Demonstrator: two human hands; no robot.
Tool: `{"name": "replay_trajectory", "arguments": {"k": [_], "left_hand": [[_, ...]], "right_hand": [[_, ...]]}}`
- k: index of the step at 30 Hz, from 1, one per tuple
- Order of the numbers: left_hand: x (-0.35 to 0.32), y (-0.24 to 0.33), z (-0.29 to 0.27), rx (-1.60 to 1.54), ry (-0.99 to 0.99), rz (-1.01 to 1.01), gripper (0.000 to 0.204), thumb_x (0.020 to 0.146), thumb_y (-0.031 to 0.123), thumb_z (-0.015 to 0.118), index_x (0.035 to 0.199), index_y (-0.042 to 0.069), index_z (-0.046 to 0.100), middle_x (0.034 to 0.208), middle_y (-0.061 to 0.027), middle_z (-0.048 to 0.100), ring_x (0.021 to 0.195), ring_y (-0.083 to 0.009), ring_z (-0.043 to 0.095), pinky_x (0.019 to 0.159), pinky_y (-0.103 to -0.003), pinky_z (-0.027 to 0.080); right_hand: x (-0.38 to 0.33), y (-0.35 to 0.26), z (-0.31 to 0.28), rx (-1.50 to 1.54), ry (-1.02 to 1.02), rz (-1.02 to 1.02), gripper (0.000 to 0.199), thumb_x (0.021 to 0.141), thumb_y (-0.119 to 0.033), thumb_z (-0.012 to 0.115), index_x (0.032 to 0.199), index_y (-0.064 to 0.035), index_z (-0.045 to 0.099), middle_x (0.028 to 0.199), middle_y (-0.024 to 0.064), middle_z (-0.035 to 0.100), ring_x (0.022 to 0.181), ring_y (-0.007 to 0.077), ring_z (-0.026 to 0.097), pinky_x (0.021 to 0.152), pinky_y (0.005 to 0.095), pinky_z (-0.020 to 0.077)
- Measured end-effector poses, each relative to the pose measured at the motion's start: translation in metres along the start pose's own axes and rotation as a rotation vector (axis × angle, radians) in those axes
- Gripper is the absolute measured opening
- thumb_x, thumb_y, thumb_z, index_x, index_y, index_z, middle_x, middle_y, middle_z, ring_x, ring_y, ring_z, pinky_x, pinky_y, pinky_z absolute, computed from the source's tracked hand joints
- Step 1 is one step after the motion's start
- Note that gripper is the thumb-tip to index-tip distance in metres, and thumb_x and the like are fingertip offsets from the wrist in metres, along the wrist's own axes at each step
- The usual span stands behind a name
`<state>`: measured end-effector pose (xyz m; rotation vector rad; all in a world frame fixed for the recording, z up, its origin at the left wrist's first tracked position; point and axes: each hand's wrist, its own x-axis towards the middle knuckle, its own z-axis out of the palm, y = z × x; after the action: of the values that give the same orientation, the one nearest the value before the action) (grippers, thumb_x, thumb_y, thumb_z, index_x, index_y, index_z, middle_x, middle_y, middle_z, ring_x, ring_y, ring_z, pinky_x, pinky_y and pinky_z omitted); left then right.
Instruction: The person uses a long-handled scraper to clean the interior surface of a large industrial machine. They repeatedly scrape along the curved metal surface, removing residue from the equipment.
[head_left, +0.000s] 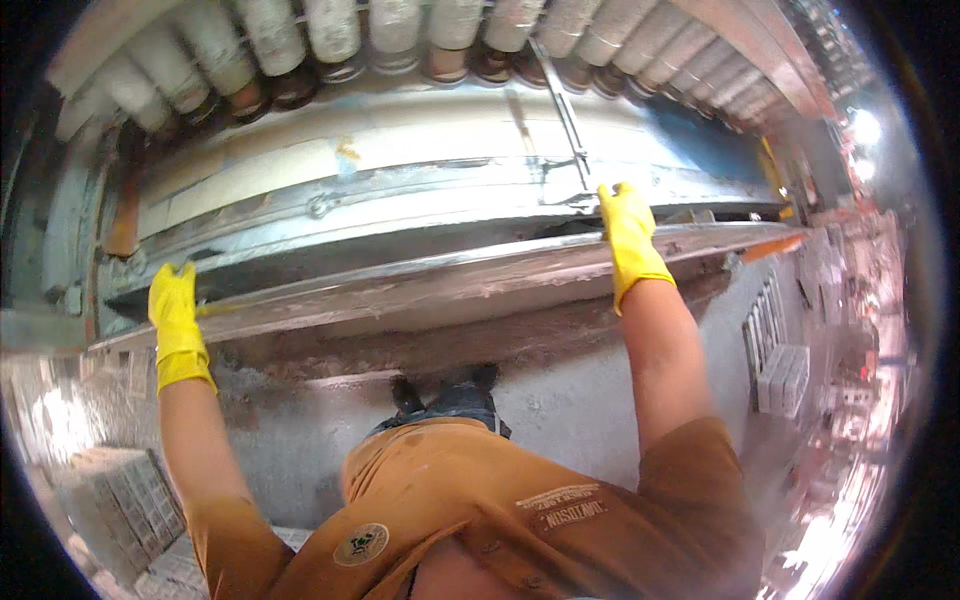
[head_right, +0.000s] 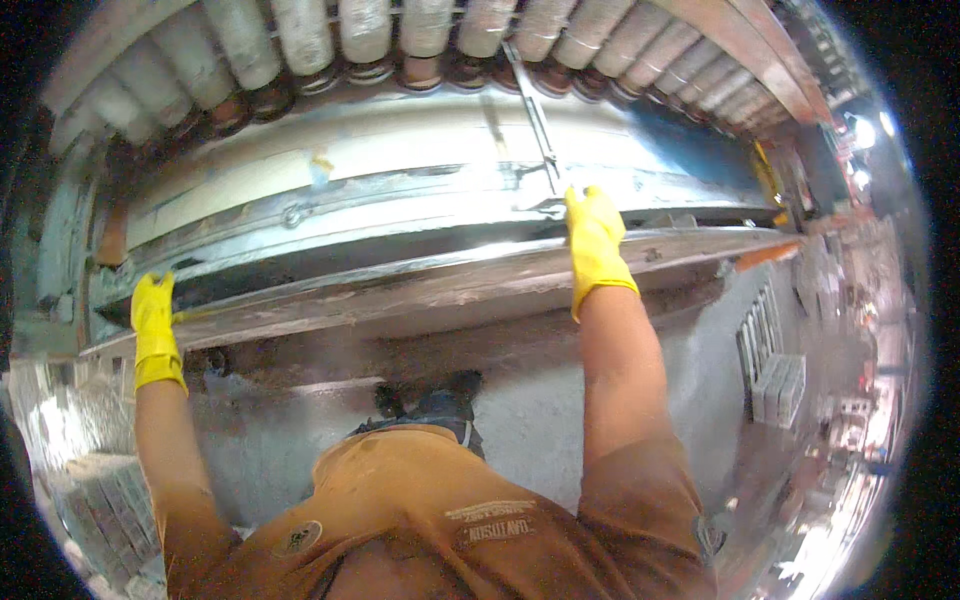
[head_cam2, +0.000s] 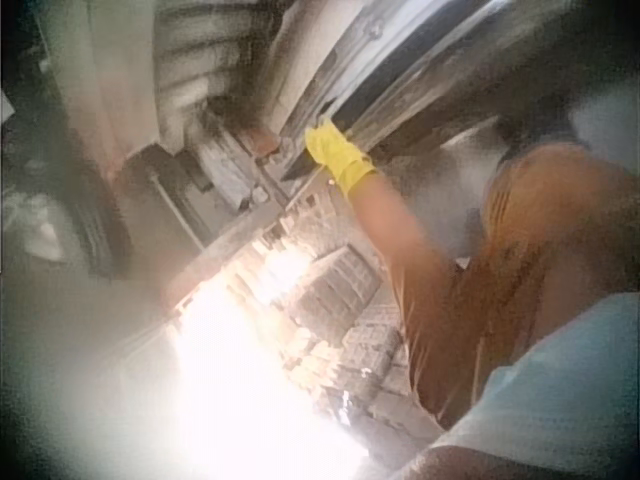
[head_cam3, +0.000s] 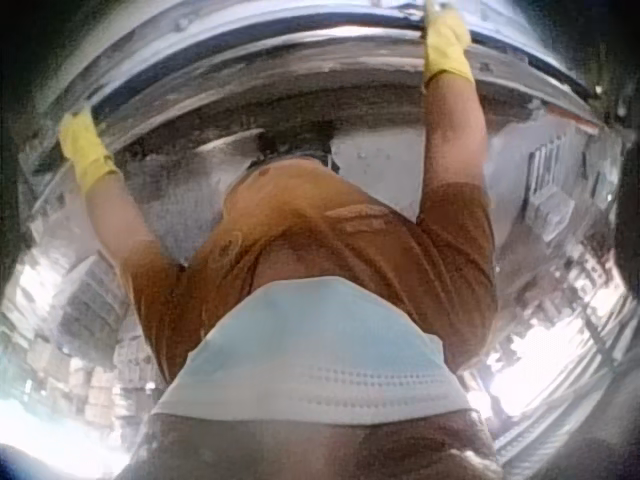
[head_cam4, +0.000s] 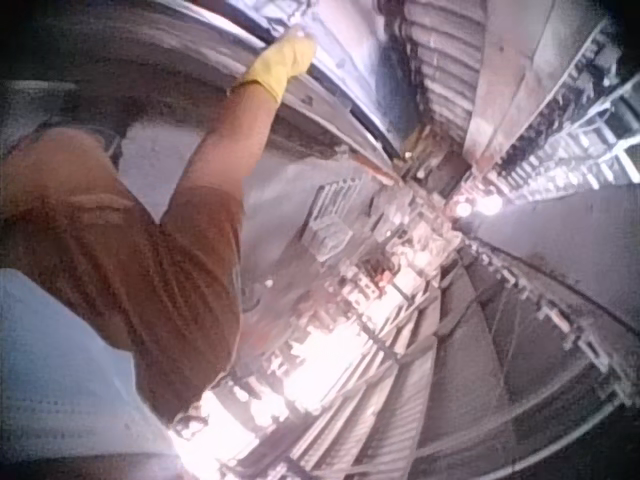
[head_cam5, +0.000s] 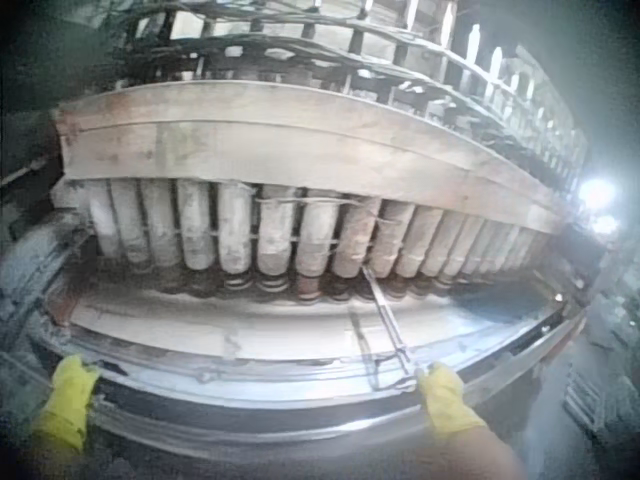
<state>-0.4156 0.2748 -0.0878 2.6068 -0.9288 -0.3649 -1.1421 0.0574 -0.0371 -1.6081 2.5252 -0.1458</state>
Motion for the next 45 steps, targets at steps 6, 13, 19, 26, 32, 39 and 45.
{"name": "replay_trajectory", "arguments": {"k": [6, 13, 19, 26, 32, 39, 45], "left_hand": [[-0.017, 0.029, -0.016, 0.133, 0.008, -0.055, 0.058, 0.094, 0.049, 0.068, 0.13, 0.004, 0.069, 0.122, -0.023, 0.073, 0.11, -0.0367, 0.072, 0.088, -0.044, 0.058], [-0.019, 0.029, -0.018, 0.204, 0.032, -0.021, 0.058, 0.097, 0.049, 0.066, 0.133, 0.004, 0.067, 0.128, -0.021, 0.071, 0.11, -0.0365, 0.072, 0.089, -0.043, 0.058], [-0.011, 0.024, -0.015, 0.269, 0.035, -0.025, 0.057, 0.097, 0.05, 0.066, 0.132, 0.005, 0.068, 0.13, -0.021, 0.07, 0.119, -0.0375, 0.068, 0.097, -0.044, 0.054], [-0.015, 0.032, -0.02, 0.271, 0.016, -0.041, 0.056, 0.098, 0.05, 0.065, 0.132, 0.006, 0.068, 0.131, -0.0201, 0.07, 0.122, -0.0382, 0.066, 0.1, -0.044, 0.052], [-0.014, 0.025, -0.016, 0.165, 0.021, -0.071, 0.054, 0.099, 0.048, 0.064, 0.131, 0.005, 0.068, 0.134, -0.0196, 0.069, 0.123, -0.0386, 0.066, 0.101, -0.044, 0.052], [-0.017, 0.03, -0.02, 0.259, 0.026, -0.027, 0.054, 0.098, 0.048, 0.065, 0.132, 0.006, 0.067, 0.134, -0.02, 0.069, 0.12, -0.038, 0.067, 0.099, -0.044, 0.054], [-0.022, 0.036, -0.023, 0.197, 0.004, -0.051, 0.055, 0.098, 0.047, 0.066, 0.134, 0.005, 0.066, 0.132, -0.0208, 0.069, 0.116, -0.0378, 0.069, 0.095, -0.044, 0.056]], "right_hand": [[0.016, 0.01, 0.014, 0.049, 0.01, -0.027, 0.059, 0.095, -0.055, 0.062, 0.131, -0.0079, 0.068, 0.121, 0.0177, 0.074, 0.104, 0.0329, 0.071, 0.092, 0.0435, 0.0546], [0.019, 0.013, 0.016, 0.038, 0.021, -0.058, 0.057, 0.097, -0.051, 0.063, 0.131, -0.0056, 0.066, 0.115, 0.0165, 0.074, 0.089, 0.0298, 0.073, 0.075, 0.0394, 0.0591], [0.027, 0.018, 0.022, 0.07, 0.014, -0.075, 0.055, 0.098, -0.048, 0.064, 0.131, -0.0037, 0.066, 0.109, 0.0153, 0.075, 0.074, 0.0268, 0.076, 0.063, 0.0367, 0.0625], [0.019, 0.01, 0.013, 0.02, 0.026, -0.091, 0.055, 0.098, -0.048, 0.065, 0.131, -0.0035, 0.066, 0.106, 0.015, 0.075, 0.073, 0.0273, 0.075, 0.06, 0.0383, 0.0612], [0.015, 0.004, 0.011, 0.073, -0.011, -0.018, 0.055, 0.095, -0.051, 0.067, 0.131, -0.0092, 0.07, 0.122, 0.0171, 0.074, 0.116, 0.0349, 0.07, 0.098, 0.0437, 0.0534], [0.014, 0.005, 0.011, 0.082, -0.016, -0.015, 0.055, 0.095, -0.051, 0.067, 0.13, -0.0081, 0.07, 0.123, 0.018, 0.074, 0.117, 0.0348, 0.069, 0.099, 0.0436, 0.0529], [0.012, 0.003, 0.008, 0.097, -0.032, 0.003, 0.054, 0.096, -0.05, 0.067, 0.13, -0.0079, 0.07, 0.122, 0.0184, 0.074, 0.114, 0.0343, 0.071, 0.098, 0.0427, 0.0531]]}}
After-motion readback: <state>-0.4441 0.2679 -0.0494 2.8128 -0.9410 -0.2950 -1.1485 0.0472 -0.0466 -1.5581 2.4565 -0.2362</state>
